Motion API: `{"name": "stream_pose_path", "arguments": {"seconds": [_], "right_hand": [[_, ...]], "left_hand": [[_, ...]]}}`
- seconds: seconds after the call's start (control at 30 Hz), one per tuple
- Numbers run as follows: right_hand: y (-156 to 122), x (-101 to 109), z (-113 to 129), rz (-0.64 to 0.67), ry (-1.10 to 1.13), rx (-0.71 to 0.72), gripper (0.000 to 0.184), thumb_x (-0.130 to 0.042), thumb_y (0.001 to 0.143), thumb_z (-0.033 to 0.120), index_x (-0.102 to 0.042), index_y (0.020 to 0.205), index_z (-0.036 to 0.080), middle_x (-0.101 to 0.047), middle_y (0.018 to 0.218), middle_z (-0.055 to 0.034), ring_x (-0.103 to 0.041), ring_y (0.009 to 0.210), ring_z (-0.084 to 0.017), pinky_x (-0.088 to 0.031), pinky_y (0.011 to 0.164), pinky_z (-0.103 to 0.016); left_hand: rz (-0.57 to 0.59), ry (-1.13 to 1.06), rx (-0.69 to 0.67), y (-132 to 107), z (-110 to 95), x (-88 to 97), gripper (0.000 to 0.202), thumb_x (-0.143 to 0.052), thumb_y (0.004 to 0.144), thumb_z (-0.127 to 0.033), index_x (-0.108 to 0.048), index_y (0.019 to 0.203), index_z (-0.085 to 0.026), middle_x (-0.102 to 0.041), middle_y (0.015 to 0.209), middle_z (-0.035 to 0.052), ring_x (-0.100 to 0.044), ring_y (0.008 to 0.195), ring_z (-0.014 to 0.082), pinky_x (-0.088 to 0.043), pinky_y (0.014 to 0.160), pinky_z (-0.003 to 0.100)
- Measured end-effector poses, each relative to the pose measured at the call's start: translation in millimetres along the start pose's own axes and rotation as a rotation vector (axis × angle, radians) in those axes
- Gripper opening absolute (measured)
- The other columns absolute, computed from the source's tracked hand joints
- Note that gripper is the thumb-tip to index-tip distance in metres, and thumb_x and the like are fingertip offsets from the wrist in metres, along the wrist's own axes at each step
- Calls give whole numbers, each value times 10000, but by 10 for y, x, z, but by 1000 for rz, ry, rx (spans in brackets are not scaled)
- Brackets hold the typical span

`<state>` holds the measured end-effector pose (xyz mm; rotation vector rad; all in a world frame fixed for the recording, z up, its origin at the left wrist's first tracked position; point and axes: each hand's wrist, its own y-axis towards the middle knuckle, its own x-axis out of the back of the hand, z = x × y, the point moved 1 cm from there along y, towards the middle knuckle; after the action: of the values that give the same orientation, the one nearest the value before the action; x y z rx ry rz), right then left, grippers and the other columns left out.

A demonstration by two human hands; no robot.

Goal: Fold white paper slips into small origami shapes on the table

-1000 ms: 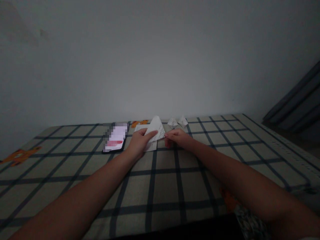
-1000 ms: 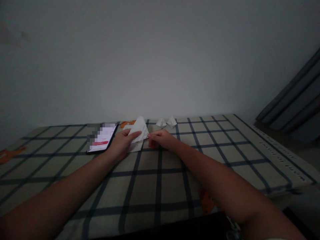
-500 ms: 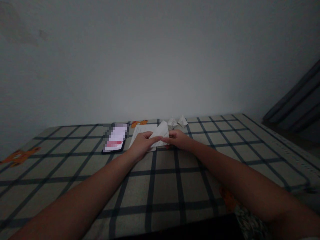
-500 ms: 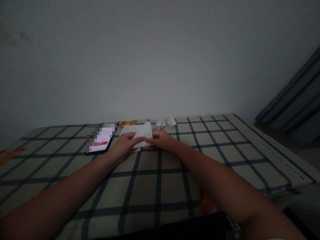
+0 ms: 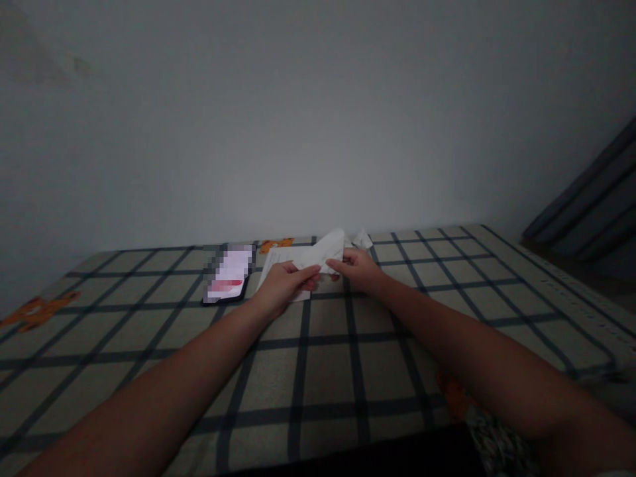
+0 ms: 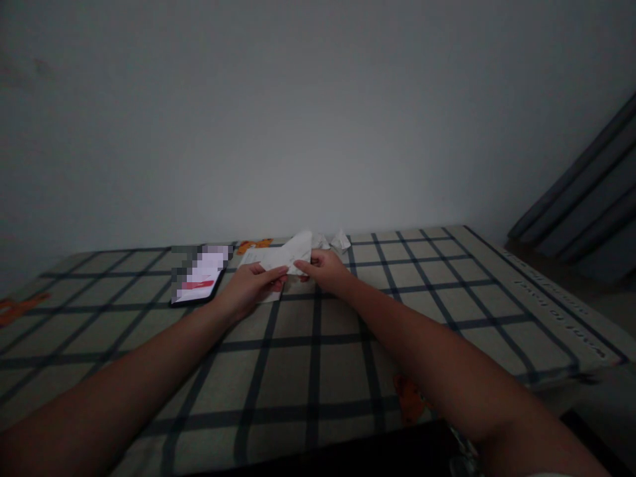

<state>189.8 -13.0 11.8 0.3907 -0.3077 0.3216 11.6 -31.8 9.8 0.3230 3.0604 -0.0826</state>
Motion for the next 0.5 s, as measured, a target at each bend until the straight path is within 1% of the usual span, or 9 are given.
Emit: {"name": "stream_pose_path", "arguments": {"seconds": [0.2, 0.33, 0.5], "right_hand": [[-9, -8, 30, -48, -23, 22, 289, -557, 733, 404, -558, 699, 118, -581, 634, -22, -534, 566, -104, -431, 532, -226], [-26, -22, 62, -56, 3, 16, 300, -552, 733, 420, -557, 721, 120, -582, 651, -19, -549, 580, -107, -446, 545, -231], [-19, -20, 34, -72, -20, 19, 306, -545, 741, 421, -562, 723, 117, -592, 652, -25, -556, 577, -112, -445, 545, -236]], "left_hand": [[-42, 99, 0, -44, -87, -19, 280, -710, 607, -367, -643, 696, -110, -614, 535, 43, -507, 453, 95, -371, 453, 216], [-49, 97, 0, -45, -84, -19, 293, -700, 613, -385, -636, 688, -109, -633, 591, 58, -512, 463, 94, -364, 447, 213], [-24, 43, -1, -31, -58, -19, 275, -701, 617, -363, -627, 699, -111, -647, 662, 60, -532, 509, 88, -405, 494, 214]]}}
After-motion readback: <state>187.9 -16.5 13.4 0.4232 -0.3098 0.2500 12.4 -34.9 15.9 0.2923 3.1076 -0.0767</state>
